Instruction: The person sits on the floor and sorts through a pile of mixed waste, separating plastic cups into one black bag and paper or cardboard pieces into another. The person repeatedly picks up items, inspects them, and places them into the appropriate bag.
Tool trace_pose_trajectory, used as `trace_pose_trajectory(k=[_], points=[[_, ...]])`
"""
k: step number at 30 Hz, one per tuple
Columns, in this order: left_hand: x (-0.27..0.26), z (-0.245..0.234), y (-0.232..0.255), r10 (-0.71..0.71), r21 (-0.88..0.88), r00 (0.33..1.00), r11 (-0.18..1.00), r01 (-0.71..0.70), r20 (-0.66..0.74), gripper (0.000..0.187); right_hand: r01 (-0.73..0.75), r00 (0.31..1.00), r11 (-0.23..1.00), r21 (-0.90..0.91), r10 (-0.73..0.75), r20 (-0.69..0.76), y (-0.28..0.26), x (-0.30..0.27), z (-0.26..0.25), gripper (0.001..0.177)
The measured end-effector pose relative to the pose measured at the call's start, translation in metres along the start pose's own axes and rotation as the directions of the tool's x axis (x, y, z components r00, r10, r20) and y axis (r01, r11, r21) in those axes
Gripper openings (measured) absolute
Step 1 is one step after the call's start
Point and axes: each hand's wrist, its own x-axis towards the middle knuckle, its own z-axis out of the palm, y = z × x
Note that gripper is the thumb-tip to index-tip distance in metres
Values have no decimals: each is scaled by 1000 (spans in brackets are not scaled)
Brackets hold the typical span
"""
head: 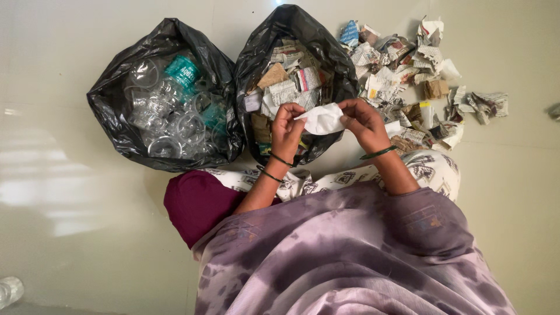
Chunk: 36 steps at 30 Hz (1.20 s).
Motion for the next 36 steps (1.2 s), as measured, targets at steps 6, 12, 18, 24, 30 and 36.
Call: trace_pose_trajectory(k=[6, 12, 18, 24, 30, 36], points=[[1, 4, 22, 46, 216, 998, 976, -36, -41, 34, 130, 991, 976, -174, -133, -6, -25, -4, 11, 59], [-2, 11, 25, 52, 290, 997, 957, -32, -61, 31, 415, 898, 746, -521, -429, 101, -48, -11, 18, 40], [-3, 19, 26, -66, 5, 997, 998, 66, 48, 33, 320, 945, 801, -506, -229, 235, -26, -1, 23, 42], [-3, 20, 32, -87, 18, 989, 996, 85, 122, 35, 57, 996, 964, -258, -38, 80, 8, 3, 21, 29], [-2, 12, 35, -107, 33, 984, 994, 104, 142, 38, -21, 1000, 1000, -22, 21, -6, 21, 10, 7, 15], [3, -4, 38, -80, 75, 991, 995, 73, 104, 40, -130, 979, 990, 56, 138, -152, 7, 12, 2, 12]])
